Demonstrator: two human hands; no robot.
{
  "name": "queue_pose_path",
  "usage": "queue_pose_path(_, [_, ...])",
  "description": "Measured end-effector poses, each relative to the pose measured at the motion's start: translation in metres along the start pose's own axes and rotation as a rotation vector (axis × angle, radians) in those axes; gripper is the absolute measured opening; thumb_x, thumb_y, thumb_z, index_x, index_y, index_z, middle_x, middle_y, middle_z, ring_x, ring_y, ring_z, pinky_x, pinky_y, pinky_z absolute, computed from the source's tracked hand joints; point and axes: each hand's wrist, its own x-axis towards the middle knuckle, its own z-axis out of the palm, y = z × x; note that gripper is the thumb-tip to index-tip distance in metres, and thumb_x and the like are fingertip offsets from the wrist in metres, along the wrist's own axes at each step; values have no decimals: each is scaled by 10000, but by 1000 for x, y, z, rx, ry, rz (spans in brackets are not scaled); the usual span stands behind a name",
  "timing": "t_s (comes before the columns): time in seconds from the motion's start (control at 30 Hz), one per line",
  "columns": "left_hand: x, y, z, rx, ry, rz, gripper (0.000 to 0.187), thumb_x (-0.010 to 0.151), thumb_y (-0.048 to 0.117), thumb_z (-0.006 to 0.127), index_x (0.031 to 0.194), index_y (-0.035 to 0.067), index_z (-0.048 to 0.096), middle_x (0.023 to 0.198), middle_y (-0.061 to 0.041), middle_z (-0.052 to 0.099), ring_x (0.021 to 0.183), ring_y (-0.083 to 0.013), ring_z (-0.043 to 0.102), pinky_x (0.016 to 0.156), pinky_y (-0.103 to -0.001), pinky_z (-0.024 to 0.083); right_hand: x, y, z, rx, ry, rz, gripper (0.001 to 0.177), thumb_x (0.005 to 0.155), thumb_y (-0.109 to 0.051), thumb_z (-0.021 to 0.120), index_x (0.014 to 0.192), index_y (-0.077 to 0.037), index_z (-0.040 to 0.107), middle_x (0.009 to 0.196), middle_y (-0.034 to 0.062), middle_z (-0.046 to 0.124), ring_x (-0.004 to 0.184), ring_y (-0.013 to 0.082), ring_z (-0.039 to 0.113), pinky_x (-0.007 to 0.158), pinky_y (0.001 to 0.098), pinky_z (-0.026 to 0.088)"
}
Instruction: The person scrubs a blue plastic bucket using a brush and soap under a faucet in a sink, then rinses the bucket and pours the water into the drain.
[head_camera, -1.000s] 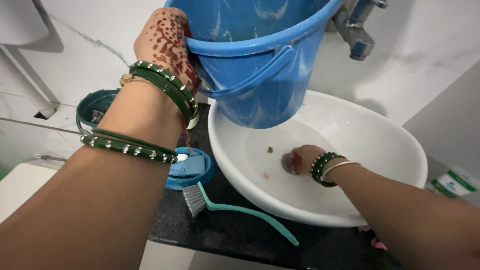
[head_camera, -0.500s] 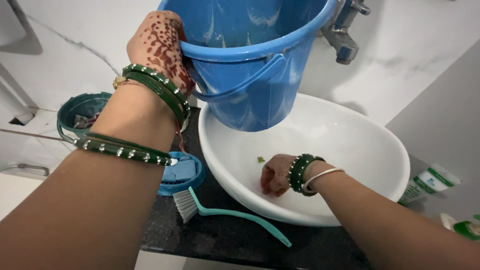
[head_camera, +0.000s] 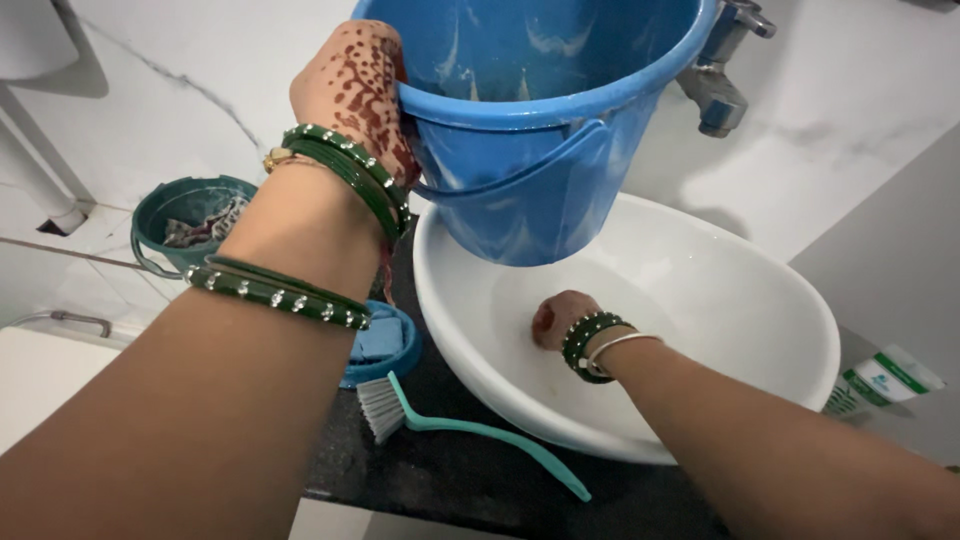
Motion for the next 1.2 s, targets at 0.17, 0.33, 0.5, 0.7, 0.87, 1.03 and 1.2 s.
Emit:
queue_pose_path(0.17, [18,-8,22,-128,-58,-65,209,814,114,769,1005,112,684,970,-84,735,901,-231,726,834,-318,559,-36,14,-19,369,-43,97,269,785,-178,786,1041,-99,818,1015,79,805,913,183,746,843,327,602])
queue_pose_path(0.33, [22,-12,31,-695,-115,-304,162,858,194,734,994,112,708,966,-60,754,876,-207,720,846,-264,571,-29,99,-26,974,41,238,256,792,-59,699,1031,-49,788,1030,111,807,933,210,773,841,311,616])
queue_pose_path(0.5, [7,-2,21,-102,-49,-20,183,828,169,763,988,105,703,949,-69,743,863,-216,718,825,-286,568,5,143,-3,1289,27,245,218,810,102,676,1009,39,738,1113,163,812,958,241,809,876,363,627])
queue_pose_path(0.7, [5,3,18,-4,-54,26,219,791,139,798,982,98,698,927,-80,728,848,-227,716,799,-311,564,-15,67,10,241,197,165,236,892,-34,665,1056,-160,780,1131,64,765,1022,210,737,938,350,577])
queue_pose_path(0.87, [5,5,18,17,-40,43,254,761,114,827,976,92,693,910,-89,716,836,-237,714,778,-332,561,-24,40,12,-241,139,-49,193,921,-181,652,1084,-144,749,1195,103,726,1153,283,664,1026,365,523])
queue_pose_path(1.03, [3,8,10,37,-100,19,284,757,98,835,1004,106,695,925,-91,721,855,-248,722,785,-342,570,-26,29,14,-278,154,-34,223,901,-125,672,1110,-89,741,1241,115,700,1204,277,644,1054,366,511])
queue_pose_path(1.2, [-5,10,-1,26,-135,31,388,661,102,894,988,108,686,948,-100,705,894,-269,708,793,-347,561,-17,14,11,-467,92,7,241,890,-156,709,1093,-33,747,1242,147,684,1194,269,652,1000,369,555])
